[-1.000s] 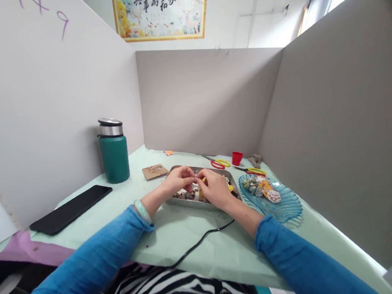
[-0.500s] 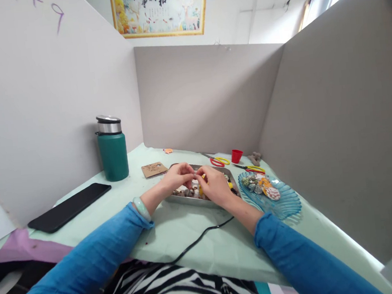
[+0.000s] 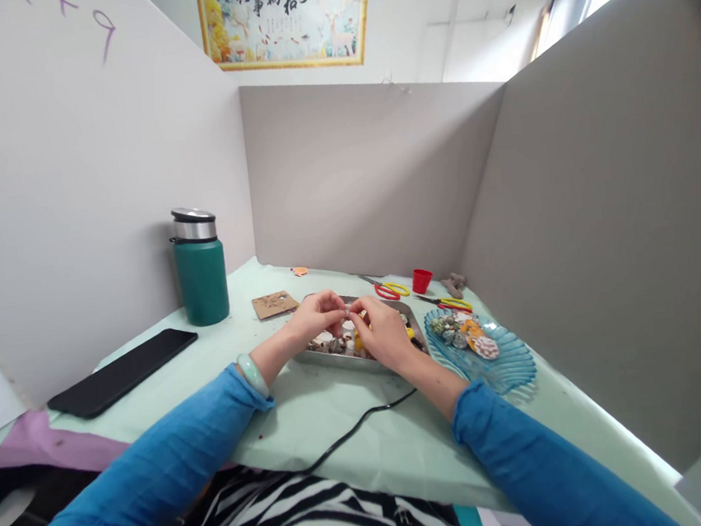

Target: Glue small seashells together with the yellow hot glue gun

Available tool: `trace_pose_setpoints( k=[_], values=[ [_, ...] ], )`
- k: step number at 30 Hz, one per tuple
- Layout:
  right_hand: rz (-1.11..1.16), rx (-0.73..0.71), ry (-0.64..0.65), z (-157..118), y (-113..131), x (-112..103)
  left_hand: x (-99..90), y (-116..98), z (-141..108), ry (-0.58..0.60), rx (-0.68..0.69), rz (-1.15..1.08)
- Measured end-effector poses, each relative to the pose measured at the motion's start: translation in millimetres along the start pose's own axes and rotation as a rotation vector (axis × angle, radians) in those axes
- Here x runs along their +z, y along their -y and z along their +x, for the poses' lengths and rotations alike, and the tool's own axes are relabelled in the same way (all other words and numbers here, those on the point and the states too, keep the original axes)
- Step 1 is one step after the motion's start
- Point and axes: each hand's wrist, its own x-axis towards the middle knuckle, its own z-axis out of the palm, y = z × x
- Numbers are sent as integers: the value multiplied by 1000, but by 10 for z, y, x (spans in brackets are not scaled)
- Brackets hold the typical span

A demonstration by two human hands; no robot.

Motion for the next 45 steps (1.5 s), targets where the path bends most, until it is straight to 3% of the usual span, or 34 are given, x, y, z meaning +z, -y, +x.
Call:
trace_pose_setpoints(
  k=[21,45],
  values=[
    [-8,-1,-8,10,-15,-9,-39,105,43,28,-5,-31],
    [28,-5,-1,13,14,-20,-40,26,19,28,-5,-23]
  ],
)
